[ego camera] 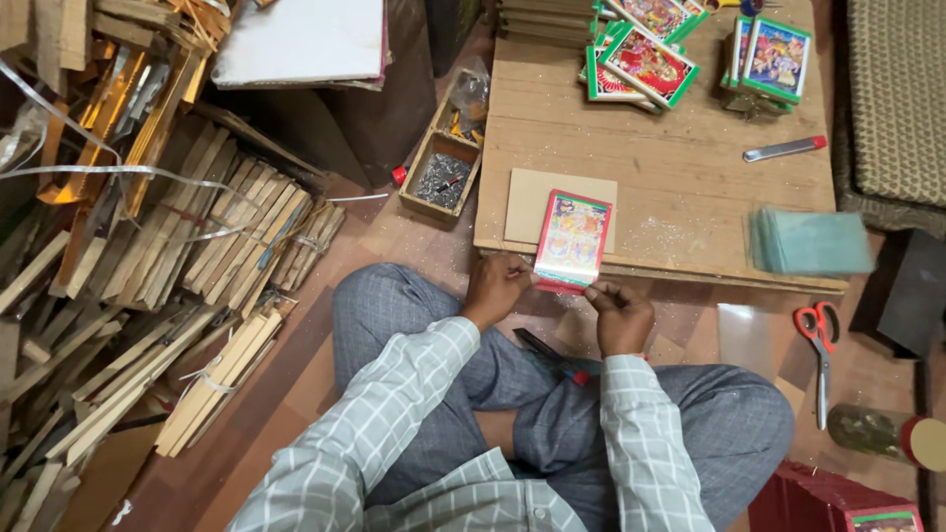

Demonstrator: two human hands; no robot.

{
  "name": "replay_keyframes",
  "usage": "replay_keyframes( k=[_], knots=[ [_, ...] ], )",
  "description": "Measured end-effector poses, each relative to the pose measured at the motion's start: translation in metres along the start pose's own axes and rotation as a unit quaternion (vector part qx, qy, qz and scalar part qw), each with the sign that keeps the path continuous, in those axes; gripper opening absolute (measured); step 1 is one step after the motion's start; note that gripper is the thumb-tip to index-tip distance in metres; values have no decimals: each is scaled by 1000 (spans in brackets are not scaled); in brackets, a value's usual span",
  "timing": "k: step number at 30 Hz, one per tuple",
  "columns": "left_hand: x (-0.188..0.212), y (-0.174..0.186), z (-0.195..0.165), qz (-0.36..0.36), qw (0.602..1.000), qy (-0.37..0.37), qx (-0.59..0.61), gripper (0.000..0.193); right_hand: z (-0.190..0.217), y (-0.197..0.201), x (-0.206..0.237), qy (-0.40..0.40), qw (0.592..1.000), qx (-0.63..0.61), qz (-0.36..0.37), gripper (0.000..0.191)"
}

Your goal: The person assembles small cardboard frames by applying red tape to the edges, placing a printed card inside, and securing it with a clear plastic sheet. They use a utility knife to trim excess tape and plastic, then place the finished frame into a red box.

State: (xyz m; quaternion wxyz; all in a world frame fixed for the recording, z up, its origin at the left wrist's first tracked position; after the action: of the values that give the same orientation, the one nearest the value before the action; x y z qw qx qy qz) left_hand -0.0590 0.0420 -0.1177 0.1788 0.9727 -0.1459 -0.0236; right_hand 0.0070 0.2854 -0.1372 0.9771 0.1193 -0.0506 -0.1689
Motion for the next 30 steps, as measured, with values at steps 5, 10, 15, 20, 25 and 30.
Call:
replay_keyframes(
  k=[5, 10, 15, 20, 25, 30],
  knots=[
    [0, 1, 2, -34, 999, -22, -22, 17, -9, -2, -2, -20, 998, -52, 15, 11],
    [-1, 3, 3, -42, 999, -8, -4, 16, -10, -4, -3, -31, 996, -81, 16, 11],
    [-2, 5, -3, -45, 999, -7, -14, 18, -11, -4, -3, -40, 995, -92, 14, 11],
    [-2, 3, -1, -27, 999, 31, -4, 18, -10, -4, -3, -41, 995, -94, 8, 11],
    [-4, 1, 5, -29, 999, 37, 16, 16, -8, -5, -3, -45, 992, -117, -4, 18],
    [-6, -6, 18, -17, 997, 64, 44, 17, -19, -4, -8, -98, 975, -200, -23, 29]
  ],
)
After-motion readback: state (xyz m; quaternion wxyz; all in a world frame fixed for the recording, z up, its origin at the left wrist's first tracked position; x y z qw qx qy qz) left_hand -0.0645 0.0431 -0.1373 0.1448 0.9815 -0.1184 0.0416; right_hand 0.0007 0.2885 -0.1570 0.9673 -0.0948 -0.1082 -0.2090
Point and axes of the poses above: each hand's wrist, its own x-axis away from the middle knuckle, its own y-axis out of the back of the hand, z = x × y, the point moved 8 cm from there along -x, towards the middle knuckle, and after that the axes turned 8 degrees about z, right-handed, at the moved point
